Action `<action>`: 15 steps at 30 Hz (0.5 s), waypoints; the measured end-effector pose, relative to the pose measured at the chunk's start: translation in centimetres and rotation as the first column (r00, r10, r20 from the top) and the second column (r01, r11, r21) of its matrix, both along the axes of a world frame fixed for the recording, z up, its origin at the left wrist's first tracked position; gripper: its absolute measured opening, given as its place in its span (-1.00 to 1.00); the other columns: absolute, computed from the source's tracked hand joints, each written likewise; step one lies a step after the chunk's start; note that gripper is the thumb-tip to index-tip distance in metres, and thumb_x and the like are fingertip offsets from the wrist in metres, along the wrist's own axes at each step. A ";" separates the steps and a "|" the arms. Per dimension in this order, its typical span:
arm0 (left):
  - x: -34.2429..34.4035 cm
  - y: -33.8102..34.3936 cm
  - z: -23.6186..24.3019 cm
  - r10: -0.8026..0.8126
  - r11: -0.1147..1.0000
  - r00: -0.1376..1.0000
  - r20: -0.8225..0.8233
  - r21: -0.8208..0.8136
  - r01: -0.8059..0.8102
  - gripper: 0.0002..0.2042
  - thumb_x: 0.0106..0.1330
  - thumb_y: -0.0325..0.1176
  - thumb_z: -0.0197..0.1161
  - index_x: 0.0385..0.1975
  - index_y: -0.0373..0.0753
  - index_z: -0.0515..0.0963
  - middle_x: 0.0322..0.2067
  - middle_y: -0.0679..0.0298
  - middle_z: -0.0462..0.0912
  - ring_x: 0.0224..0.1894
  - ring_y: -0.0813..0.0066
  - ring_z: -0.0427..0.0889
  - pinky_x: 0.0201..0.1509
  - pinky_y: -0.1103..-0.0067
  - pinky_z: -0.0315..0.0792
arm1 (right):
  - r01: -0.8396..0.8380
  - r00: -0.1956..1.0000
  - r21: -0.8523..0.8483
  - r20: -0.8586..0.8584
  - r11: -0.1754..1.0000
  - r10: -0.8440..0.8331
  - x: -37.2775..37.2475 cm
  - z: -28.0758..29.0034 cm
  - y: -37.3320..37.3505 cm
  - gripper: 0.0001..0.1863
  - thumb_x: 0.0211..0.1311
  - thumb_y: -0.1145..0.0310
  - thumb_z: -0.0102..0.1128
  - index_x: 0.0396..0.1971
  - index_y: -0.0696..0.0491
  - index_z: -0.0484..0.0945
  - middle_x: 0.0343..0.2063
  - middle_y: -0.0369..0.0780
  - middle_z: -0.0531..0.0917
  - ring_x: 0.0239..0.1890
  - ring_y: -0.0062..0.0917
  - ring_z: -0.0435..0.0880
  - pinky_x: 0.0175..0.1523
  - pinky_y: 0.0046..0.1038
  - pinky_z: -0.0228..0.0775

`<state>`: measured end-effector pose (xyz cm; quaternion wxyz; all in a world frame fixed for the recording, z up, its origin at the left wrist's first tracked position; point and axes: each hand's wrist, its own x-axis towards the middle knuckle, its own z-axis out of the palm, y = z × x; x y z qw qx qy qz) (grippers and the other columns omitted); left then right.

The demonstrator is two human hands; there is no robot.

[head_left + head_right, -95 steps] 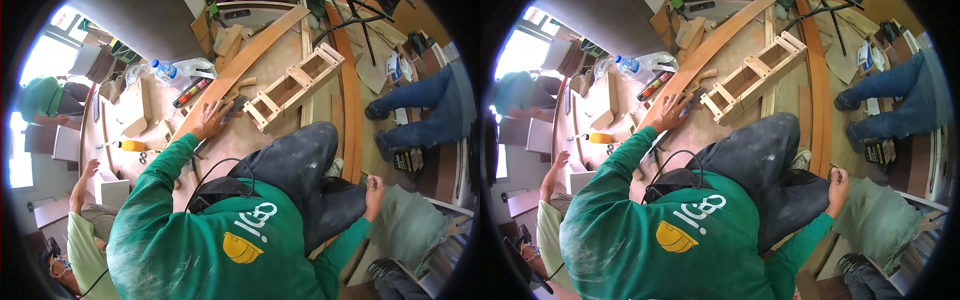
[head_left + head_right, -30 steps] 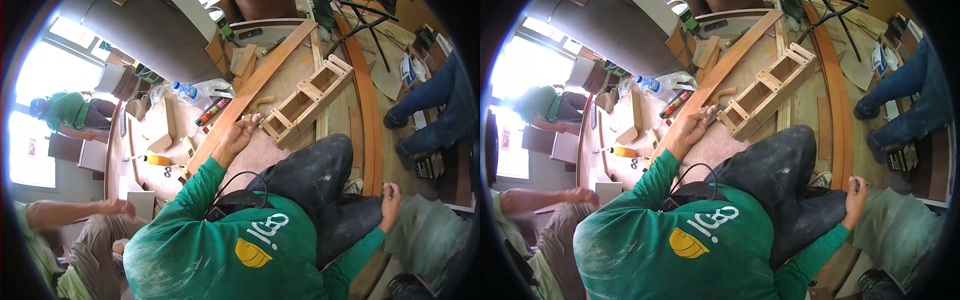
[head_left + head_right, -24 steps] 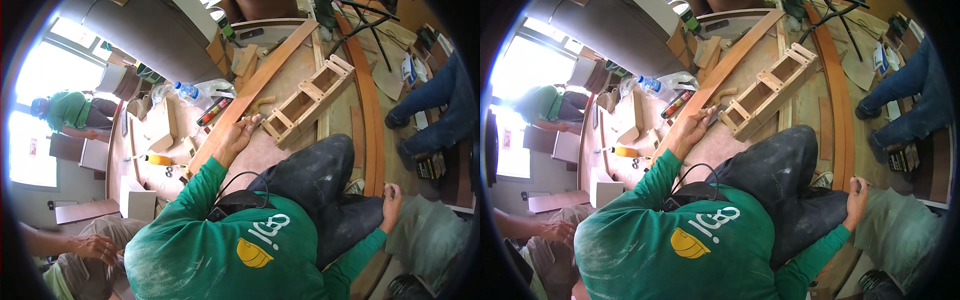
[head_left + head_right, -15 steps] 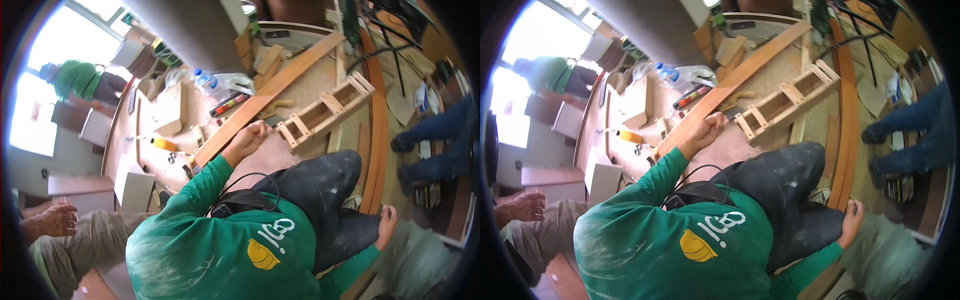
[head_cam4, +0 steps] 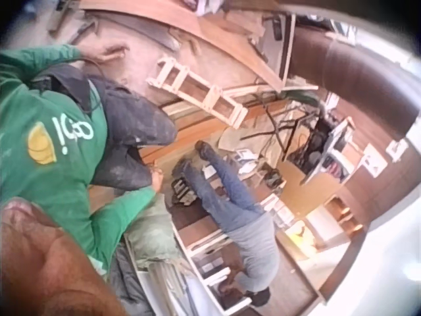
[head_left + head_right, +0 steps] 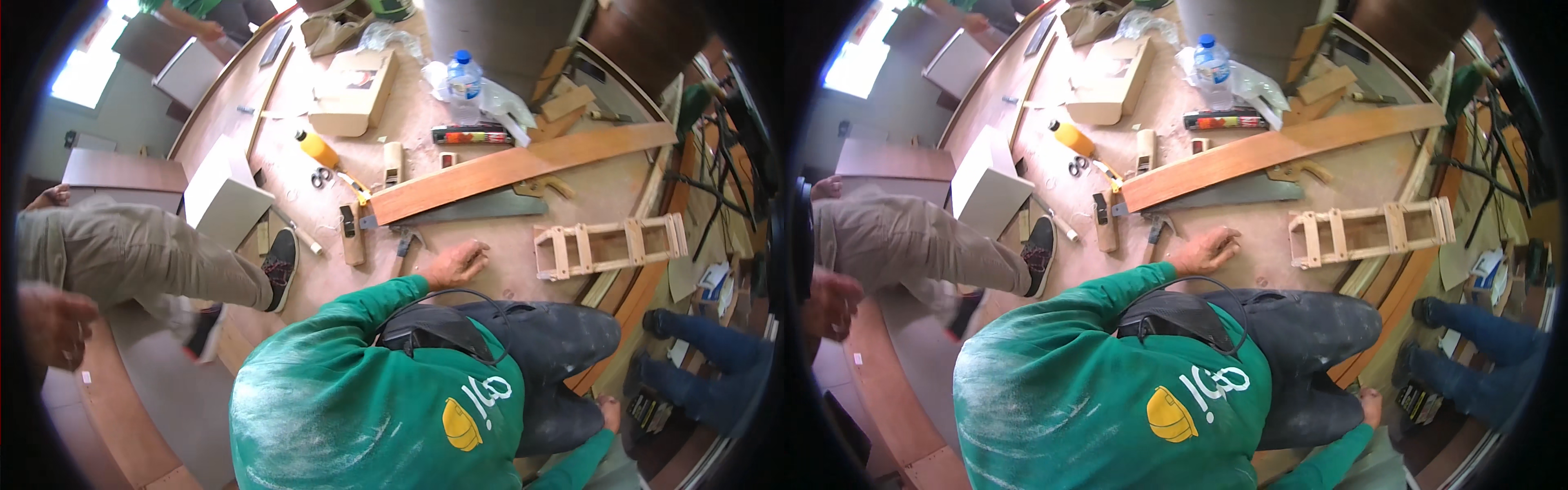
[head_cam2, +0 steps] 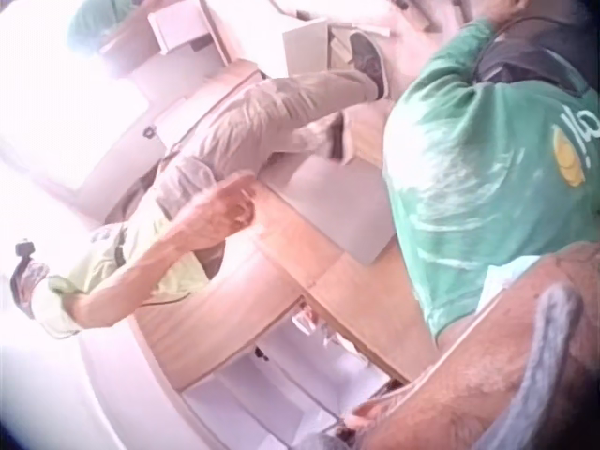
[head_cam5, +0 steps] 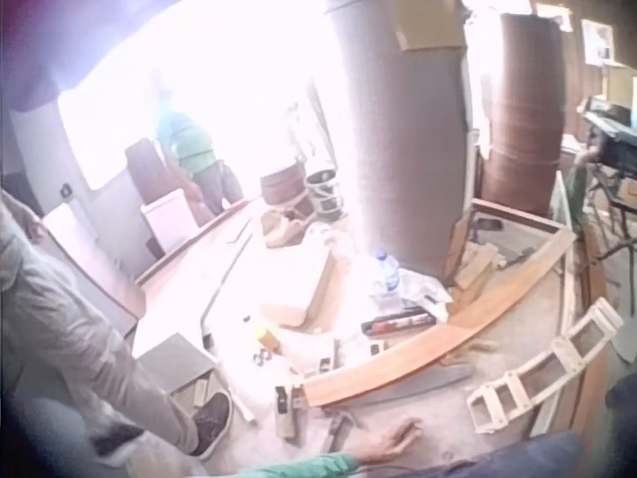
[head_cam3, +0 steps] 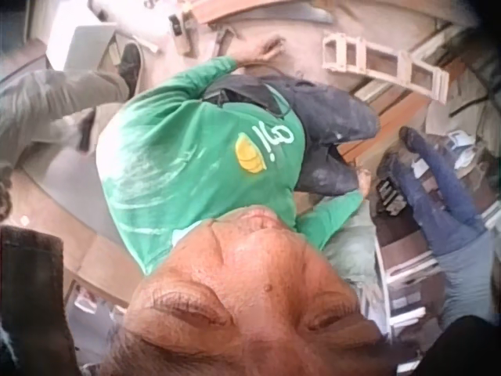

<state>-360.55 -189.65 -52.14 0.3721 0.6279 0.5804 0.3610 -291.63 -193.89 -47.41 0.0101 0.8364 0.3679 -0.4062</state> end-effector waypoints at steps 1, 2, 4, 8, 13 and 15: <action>0.1 0.1 0.1 -0.005 0.999 1.000 0.003 0.046 0.005 -0.63 0.50 -0.17 0.27 0.16 -0.25 0.51 -0.15 0.00 0.66 -0.07 0.01 0.70 0.01 0.23 0.59 | -0.017 1.000 -0.018 -0.009 1.000 0.017 1.2 -0.3 0.0 -0.64 0.33 0.15 0.37 -0.43 0.20 0.67 -0.58 -0.30 0.57 -0.46 -0.51 0.51 -0.22 -0.37 0.38; 0.4 0.3 0.2 -0.011 0.996 1.000 0.008 0.093 0.010 -0.62 0.49 -0.16 0.28 0.15 -0.25 0.51 -0.16 0.00 0.66 -0.08 -0.02 0.70 0.00 0.22 0.59 | -0.032 0.999 -0.035 -0.015 0.999 0.031 2.6 -0.2 0.1 -0.61 0.33 0.12 0.37 -0.42 0.21 0.67 -0.55 -0.28 0.60 -0.43 -0.48 0.53 -0.20 -0.35 0.39; 0.1 -0.1 0.2 -0.005 0.994 1.000 -0.020 0.111 0.007 -0.61 0.48 -0.13 0.29 0.14 -0.24 0.52 -0.17 -0.01 0.65 -0.10 -0.06 0.69 -0.02 0.20 0.59 | -0.060 0.998 -0.105 -0.026 0.993 0.058 0.6 -0.2 1.9 -0.55 0.33 0.06 0.36 -0.34 0.24 0.68 -0.47 -0.23 0.65 -0.35 -0.42 0.58 -0.14 -0.28 0.41; -0.5 -0.3 0.2 -0.011 0.998 1.000 -0.029 0.065 0.013 -0.58 0.46 -0.07 0.29 0.12 -0.24 0.52 -0.16 0.00 0.65 -0.11 -0.08 0.68 -0.03 0.19 0.59 | -0.127 0.983 -0.269 0.095 0.955 0.157 -3.3 1.1 6.2 -0.41 0.34 -0.06 0.32 -0.12 0.30 0.66 -0.22 -0.10 0.70 -0.16 -0.29 0.62 0.01 -0.18 0.40; -0.3 0.0 0.5 -0.039 0.997 0.999 0.035 0.063 0.037 -0.58 0.46 -0.03 0.29 0.09 -0.23 0.54 -0.15 0.04 0.66 -0.10 -0.06 0.69 -0.03 0.20 0.61 | -0.270 0.916 -0.380 0.182 0.885 0.358 -5.6 2.2 8.7 -0.30 0.37 -0.10 0.27 0.06 0.36 0.59 -0.08 0.01 0.69 -0.05 -0.11 0.60 0.12 -0.12 0.36; -0.7 -0.3 0.3 -0.037 0.997 0.999 0.036 0.063 0.035 -0.57 0.45 -0.02 0.29 0.08 -0.23 0.54 -0.15 0.05 0.66 -0.09 -0.04 0.69 -0.03 0.21 0.61 | -0.291 0.911 -0.387 0.168 0.875 0.377 -8.6 2.5 10.2 -0.29 0.39 -0.08 0.24 0.10 0.38 0.58 -0.04 0.06 0.70 -0.02 -0.03 0.60 0.14 -0.11 0.36</action>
